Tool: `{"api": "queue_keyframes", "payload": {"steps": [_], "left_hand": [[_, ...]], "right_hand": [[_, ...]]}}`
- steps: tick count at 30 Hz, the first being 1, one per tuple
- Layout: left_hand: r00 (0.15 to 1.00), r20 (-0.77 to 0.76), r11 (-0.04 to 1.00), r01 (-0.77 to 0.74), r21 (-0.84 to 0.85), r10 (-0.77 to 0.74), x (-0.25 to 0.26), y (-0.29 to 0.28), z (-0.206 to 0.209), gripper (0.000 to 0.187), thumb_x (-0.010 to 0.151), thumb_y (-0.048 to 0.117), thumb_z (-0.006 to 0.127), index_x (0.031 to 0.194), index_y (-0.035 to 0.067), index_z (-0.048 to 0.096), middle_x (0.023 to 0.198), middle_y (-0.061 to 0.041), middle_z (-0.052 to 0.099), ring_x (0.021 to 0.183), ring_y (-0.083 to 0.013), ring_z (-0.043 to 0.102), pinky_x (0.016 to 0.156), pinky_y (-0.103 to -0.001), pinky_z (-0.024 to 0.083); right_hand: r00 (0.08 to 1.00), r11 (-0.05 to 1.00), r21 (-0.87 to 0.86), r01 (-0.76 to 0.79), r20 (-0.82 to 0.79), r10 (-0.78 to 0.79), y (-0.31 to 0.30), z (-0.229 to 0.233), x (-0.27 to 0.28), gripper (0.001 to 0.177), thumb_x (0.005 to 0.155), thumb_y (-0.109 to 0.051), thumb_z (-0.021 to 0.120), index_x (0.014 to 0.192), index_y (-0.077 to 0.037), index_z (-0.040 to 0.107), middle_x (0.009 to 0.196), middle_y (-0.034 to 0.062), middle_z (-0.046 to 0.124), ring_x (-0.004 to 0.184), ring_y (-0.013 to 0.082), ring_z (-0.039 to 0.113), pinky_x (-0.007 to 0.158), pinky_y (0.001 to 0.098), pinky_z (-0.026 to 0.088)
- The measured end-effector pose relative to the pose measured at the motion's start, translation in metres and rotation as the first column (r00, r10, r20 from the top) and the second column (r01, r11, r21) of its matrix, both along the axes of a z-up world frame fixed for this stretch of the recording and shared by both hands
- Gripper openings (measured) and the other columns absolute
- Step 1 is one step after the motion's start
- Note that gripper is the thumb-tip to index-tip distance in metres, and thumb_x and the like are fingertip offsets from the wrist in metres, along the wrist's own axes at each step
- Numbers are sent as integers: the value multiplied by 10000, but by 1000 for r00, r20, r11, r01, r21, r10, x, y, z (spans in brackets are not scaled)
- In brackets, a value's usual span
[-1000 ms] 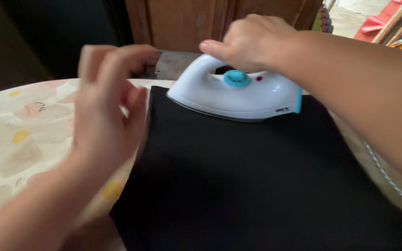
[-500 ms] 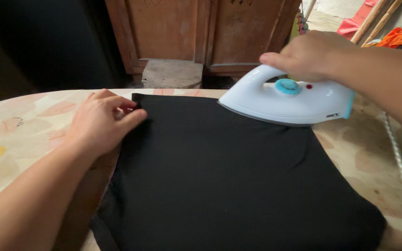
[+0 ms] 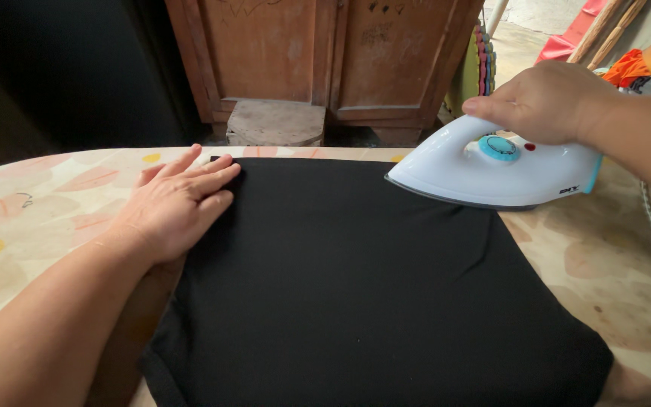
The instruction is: The person irons a black sleeveless top on a floral-patterned ironing board. They smooth the fabric with one hand while moving a white and blue iron over the garment, then fold the top in half and continue ironing the folded edges.
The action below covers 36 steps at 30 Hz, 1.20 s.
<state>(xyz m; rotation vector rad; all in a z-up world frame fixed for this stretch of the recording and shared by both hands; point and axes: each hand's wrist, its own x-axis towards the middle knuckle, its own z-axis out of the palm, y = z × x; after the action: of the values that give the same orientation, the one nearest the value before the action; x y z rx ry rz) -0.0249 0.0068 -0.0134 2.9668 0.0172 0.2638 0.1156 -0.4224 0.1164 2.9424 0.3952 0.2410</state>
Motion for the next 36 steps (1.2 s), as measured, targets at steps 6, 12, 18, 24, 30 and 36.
{"api": "queue_keyframes", "payload": {"steps": [6,12,18,24,30,36], "left_hand": [[1000,-18,1000,16,23,-16,-2,-1,1,629,962,492,374,1572,340,393,1635,121,249,1538,-167,72,1203,-485,47],[999,-41,999,-17,29,19,-1,-2,0,613,963,500,384,1556,344,390,1663,123,254,1532,-149,85,1209,-476,42],[989,144,978,-4,-208,35,-7,0,5,607,905,370,599,1490,230,518,1530,17,462,1394,-233,396,1121,-474,287],[932,296,906,-72,-416,210,-8,12,2,284,941,175,637,1193,90,735,1259,-136,660,1104,-303,666,949,-393,512],[835,326,767,-165,-620,443,-8,28,-4,266,917,84,609,1154,43,723,1007,-124,727,904,-229,692,836,-355,533],[777,404,748,-125,-652,482,-5,33,-7,248,912,73,631,1152,34,680,964,-92,727,874,-197,680,826,-340,528]], "right_hand": [[999,1000,-10,12,51,-12,2,-4,0,657,972,-717,426,1076,-226,849,907,154,787,892,344,733,853,465,556],[999,1000,7,-11,38,10,4,-4,-1,672,953,-731,435,1074,-217,849,907,155,791,898,340,750,870,455,562],[997,998,0,-65,29,65,19,0,-6,670,938,-729,443,1028,-206,852,887,139,790,901,342,731,873,454,547],[987,987,30,-158,16,158,71,4,-19,688,949,-716,426,889,-171,843,773,110,749,858,343,723,851,471,532],[977,975,66,-212,52,209,139,6,-44,679,953,-695,436,815,-152,820,728,160,730,804,371,702,808,479,535],[968,964,91,-250,55,246,183,10,-65,696,957,-687,422,775,-138,809,697,136,711,779,337,710,800,465,547]]}}
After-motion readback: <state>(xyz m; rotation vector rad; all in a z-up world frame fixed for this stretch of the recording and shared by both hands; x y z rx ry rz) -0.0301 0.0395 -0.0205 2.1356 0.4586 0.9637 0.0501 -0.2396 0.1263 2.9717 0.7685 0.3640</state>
